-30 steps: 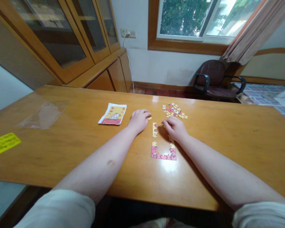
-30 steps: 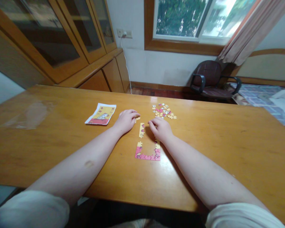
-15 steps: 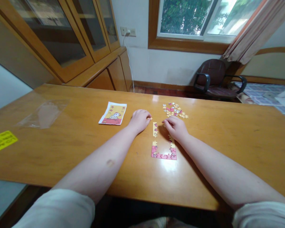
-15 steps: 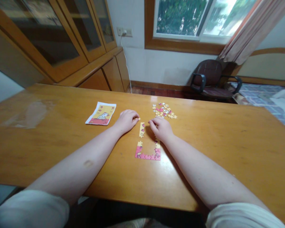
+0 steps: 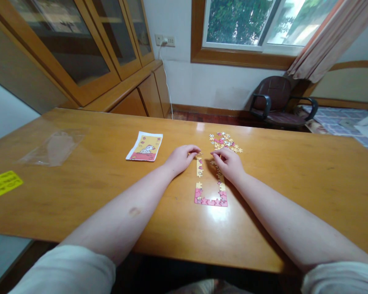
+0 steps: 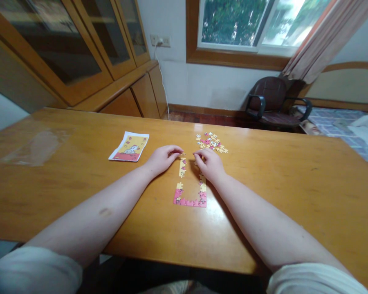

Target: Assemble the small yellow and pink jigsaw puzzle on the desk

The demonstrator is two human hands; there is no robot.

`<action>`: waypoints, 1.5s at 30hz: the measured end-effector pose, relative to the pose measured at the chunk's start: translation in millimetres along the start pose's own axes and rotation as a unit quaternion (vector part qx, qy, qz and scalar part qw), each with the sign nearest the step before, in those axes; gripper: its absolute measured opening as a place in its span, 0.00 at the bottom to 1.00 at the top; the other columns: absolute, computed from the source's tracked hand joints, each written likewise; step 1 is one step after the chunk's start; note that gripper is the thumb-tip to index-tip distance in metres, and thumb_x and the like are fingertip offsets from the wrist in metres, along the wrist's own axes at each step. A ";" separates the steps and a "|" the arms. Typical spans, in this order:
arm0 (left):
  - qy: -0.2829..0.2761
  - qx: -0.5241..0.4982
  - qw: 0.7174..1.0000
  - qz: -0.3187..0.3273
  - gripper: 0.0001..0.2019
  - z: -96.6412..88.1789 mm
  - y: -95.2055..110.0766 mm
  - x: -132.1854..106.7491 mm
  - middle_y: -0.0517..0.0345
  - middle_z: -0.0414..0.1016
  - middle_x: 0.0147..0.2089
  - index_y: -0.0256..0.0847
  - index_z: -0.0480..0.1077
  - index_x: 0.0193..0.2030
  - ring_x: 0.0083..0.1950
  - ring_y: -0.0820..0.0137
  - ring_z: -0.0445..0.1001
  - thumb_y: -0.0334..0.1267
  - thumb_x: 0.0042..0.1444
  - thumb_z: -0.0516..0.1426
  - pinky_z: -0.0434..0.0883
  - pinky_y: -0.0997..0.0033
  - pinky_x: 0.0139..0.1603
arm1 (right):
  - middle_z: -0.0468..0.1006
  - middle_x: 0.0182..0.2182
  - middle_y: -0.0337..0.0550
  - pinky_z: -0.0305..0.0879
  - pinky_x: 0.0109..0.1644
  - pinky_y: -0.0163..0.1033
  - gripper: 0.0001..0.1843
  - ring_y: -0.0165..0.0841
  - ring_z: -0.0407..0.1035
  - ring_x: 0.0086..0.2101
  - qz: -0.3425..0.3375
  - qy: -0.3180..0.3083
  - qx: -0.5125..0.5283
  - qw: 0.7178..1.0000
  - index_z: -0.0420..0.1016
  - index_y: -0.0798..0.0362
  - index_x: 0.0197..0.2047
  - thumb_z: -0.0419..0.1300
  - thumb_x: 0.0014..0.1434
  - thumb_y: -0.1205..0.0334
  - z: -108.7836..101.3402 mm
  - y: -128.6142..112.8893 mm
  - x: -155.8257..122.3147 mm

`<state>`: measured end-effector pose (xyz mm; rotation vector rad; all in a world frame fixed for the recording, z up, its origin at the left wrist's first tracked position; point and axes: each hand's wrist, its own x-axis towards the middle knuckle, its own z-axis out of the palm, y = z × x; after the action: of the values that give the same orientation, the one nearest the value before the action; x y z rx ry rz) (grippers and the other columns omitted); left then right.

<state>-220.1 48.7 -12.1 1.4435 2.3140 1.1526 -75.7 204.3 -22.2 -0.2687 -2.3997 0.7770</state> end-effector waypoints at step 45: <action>-0.131 0.178 0.965 0.144 0.16 -11.1 0.1 -5.6 0.58 0.77 0.43 0.48 0.75 0.42 0.49 0.62 0.69 0.53 0.53 0.58 0.59 0.58 0.53 | 0.81 0.33 0.43 0.67 0.41 0.41 0.06 0.35 0.73 0.35 0.031 -0.086 -0.020 0.996 0.80 0.47 0.38 0.64 0.55 0.62 15.1 6.0 8.3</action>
<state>-222.9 38.3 -5.7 1.9746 2.2523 0.5657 -91.3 205.0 -31.6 -0.3051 -2.5819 0.8095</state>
